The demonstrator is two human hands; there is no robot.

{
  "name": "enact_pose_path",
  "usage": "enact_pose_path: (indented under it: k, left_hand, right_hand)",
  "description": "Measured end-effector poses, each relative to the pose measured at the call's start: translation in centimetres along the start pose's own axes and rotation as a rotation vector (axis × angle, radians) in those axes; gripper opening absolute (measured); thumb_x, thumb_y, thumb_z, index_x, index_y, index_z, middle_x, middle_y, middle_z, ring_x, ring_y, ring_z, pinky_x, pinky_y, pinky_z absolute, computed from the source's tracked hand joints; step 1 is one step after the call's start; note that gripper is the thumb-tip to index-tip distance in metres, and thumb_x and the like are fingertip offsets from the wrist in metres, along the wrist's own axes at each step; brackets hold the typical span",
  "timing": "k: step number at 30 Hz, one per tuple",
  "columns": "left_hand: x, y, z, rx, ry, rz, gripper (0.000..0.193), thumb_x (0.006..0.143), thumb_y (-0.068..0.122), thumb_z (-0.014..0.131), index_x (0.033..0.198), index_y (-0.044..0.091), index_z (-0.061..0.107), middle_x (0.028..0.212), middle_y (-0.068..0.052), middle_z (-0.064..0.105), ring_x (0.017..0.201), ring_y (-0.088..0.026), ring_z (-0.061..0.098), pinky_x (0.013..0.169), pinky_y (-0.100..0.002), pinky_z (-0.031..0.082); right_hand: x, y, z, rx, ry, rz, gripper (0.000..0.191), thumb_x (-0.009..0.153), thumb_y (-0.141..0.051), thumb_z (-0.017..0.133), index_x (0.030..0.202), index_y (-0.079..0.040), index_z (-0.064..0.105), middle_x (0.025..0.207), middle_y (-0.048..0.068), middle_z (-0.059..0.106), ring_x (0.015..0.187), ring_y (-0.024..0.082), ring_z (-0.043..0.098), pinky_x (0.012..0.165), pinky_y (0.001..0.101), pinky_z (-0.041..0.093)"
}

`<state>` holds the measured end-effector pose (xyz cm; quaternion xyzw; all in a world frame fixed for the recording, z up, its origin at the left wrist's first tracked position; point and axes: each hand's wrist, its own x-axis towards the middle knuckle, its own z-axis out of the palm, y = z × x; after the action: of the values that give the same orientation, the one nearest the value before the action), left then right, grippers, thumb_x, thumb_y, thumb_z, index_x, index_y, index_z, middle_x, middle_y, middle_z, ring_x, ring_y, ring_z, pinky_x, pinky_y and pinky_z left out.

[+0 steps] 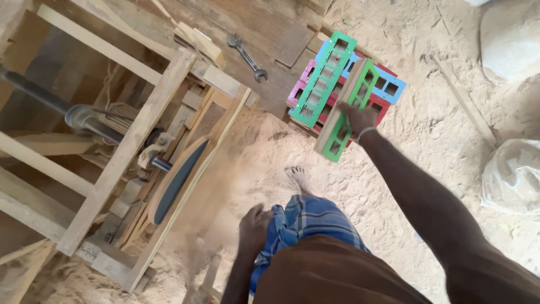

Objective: The person repeatedly picks up colorful wooden blocks and rubs their edges against a rotating grinding wheel to smooth them. The person handles the blocks one at a time, rotating them to treat different sides, and places them back in a stack.

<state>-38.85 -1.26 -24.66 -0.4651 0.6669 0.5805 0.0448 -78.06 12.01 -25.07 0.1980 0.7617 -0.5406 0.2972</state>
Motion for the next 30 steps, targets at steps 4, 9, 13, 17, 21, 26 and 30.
enact_pose_path:
  k: [4, 9, 13, 17, 21, 26, 30]
  left_hand:
    - [-2.6, -7.0, -2.4, 0.118, 0.047, -0.191, 0.049, 0.086, 0.032, 0.072, 0.122, -0.002, 0.071, 0.114, -0.021, 0.079, 0.109, -0.031, 0.077, 0.094, -0.040, 0.057]
    - [-8.4, -13.4, -3.9, 0.236, 0.138, -0.369, 0.056, 0.085, 0.033, 0.078, 0.130, 0.001, 0.067, 0.124, -0.022, 0.072, 0.117, -0.032, 0.070, 0.098, -0.040, 0.054]
    - [-13.3, -16.4, -4.5, 0.074, 0.210, -0.374, 0.056, 0.084, 0.032, 0.072, 0.131, 0.001, 0.065, 0.123, -0.020, 0.074, 0.116, -0.031, 0.073, 0.095, -0.040, 0.058]
    - [-17.6, -17.0, -5.0, 0.134, 0.281, -0.422, 0.051, 0.088, 0.034, 0.072, 0.129, 0.004, 0.068, 0.121, -0.019, 0.077, 0.116, -0.030, 0.074, 0.100, -0.039, 0.056]
    - [-23.4, -15.1, -6.8, 0.200, 0.614, -0.118, 0.045, 0.092, 0.028, 0.070, 0.131, 0.008, 0.066, 0.134, -0.016, 0.067, 0.128, -0.036, 0.061, 0.110, -0.044, 0.042]
    - [-31.9, -14.2, -10.5, 0.486, 1.205, -0.132, 0.028, 0.096, 0.033, 0.073, 0.114, 0.011, 0.074, 0.092, -0.008, 0.072, 0.086, -0.030, 0.068, 0.076, -0.046, 0.055]
    - [-39.9, -18.7, -15.9, 0.728, 1.634, -0.343, 0.015, 0.102, 0.028, 0.066, 0.101, 0.013, 0.069, 0.096, -0.010, 0.068, 0.090, -0.030, 0.067, 0.082, -0.047, 0.054]
  right_hand:
    - [6.5, 1.0, 0.9, -0.428, 0.249, -0.288, 0.048, 0.082, -0.032, 0.087, 0.102, 0.007, 0.067, 0.101, 0.025, 0.068, 0.088, 0.037, 0.068, 0.072, 0.0480, 0.058]
    - [8.3, 2.5, 1.6, -0.480, 0.490, -0.514, 0.040, 0.077, -0.024, 0.089, 0.092, 0.005, 0.067, 0.093, 0.026, 0.071, 0.085, 0.040, 0.070, 0.073, 0.0524, 0.056]
    - [7.6, 2.0, 0.8, -0.312, 0.310, -0.222, 0.042, 0.077, -0.023, 0.088, 0.086, 0.007, 0.061, 0.075, 0.018, 0.067, 0.059, 0.034, 0.069, 0.050, 0.0546, 0.054]
    - [3.6, 2.2, 0.3, -0.388, 0.241, -0.341, 0.039, 0.081, -0.024, 0.083, 0.089, 0.008, 0.062, 0.079, 0.017, 0.067, 0.062, 0.031, 0.068, 0.051, 0.0511, 0.053]
    - [-4.8, 4.2, 4.1, -0.418, -0.166, -0.429, 0.039, 0.085, -0.024, 0.079, 0.096, 0.008, 0.059, 0.087, 0.017, 0.065, 0.069, 0.031, 0.066, 0.057, 0.0493, 0.053]
    - [-18.8, 7.1, 12.9, -0.604, -0.940, -0.585, 0.041, 0.091, -0.025, 0.073, 0.105, 0.008, 0.055, 0.096, 0.018, 0.062, 0.079, 0.030, 0.064, 0.064, 0.0471, 0.052]
    - [-29.3, 7.4, 14.3, -0.669, -1.361, -0.773, 0.042, 0.095, -0.026, 0.069, 0.112, 0.008, 0.051, 0.104, 0.018, 0.061, 0.086, 0.030, 0.063, 0.071, 0.0453, 0.051]
